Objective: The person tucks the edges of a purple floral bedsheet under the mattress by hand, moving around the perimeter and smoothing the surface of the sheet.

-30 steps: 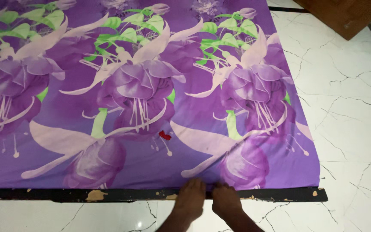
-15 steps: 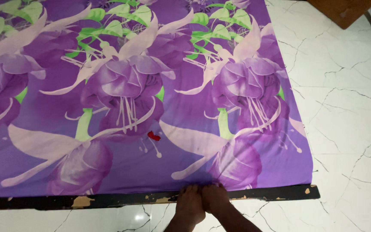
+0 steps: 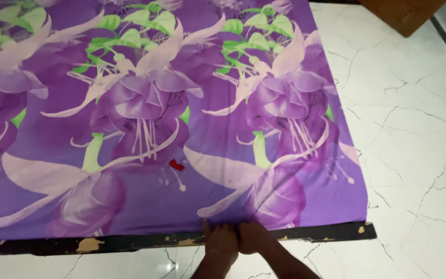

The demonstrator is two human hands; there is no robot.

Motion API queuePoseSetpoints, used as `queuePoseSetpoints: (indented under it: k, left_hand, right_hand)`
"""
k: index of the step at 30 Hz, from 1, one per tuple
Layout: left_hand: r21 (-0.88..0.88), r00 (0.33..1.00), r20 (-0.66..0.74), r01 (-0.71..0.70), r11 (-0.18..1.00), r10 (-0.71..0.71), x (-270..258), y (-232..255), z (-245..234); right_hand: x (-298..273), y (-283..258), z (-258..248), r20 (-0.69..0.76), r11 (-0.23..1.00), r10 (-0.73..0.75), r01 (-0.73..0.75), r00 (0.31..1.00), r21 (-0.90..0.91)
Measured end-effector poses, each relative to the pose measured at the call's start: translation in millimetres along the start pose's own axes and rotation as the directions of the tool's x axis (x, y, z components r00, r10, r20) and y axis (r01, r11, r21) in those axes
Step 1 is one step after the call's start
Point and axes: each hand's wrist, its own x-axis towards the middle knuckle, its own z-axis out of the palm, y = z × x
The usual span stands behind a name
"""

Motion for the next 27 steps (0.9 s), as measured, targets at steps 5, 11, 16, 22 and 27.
queuePoseSetpoints:
  k: [5, 11, 16, 22, 27]
  left_hand:
    - [0.134, 0.998, -0.049, 0.048, 0.990, -0.041, 34.2, 27.0, 15.3]
    - [0.290, 0.942, -0.327, 0.026, 0.957, 0.073, 49.4, 68.6, -22.7]
    - [0.395, 0.873, -0.425, -0.059, 0.917, 0.239, 47.2, 132.3, -73.4]
    - [0.369, 0.945, -0.244, -0.115, 0.922, 0.216, 79.9, 181.3, -42.1]
    - [0.220, 0.947, -0.218, -0.188, 0.957, 0.236, 90.5, 200.8, -11.3]
  right_hand:
    - [-41.3, 78.1, -3.8, -0.460, 0.934, 0.197, -0.023, 0.866, 0.356]
    - [-99.3, 170.6, -68.5, -0.620, 0.911, 0.071, -0.304, 0.781, -0.280]
    - [-119.5, 209.4, -122.9, -0.437, 0.894, 0.173, -0.328, 0.882, -0.307]
    - [-129.7, 263.4, -130.9, -0.355, 0.720, 0.576, -0.663, 0.736, -0.205]
    - [-118.5, 313.0, -116.1, -0.296, 0.750, 0.655, -0.646, 0.695, 0.143]
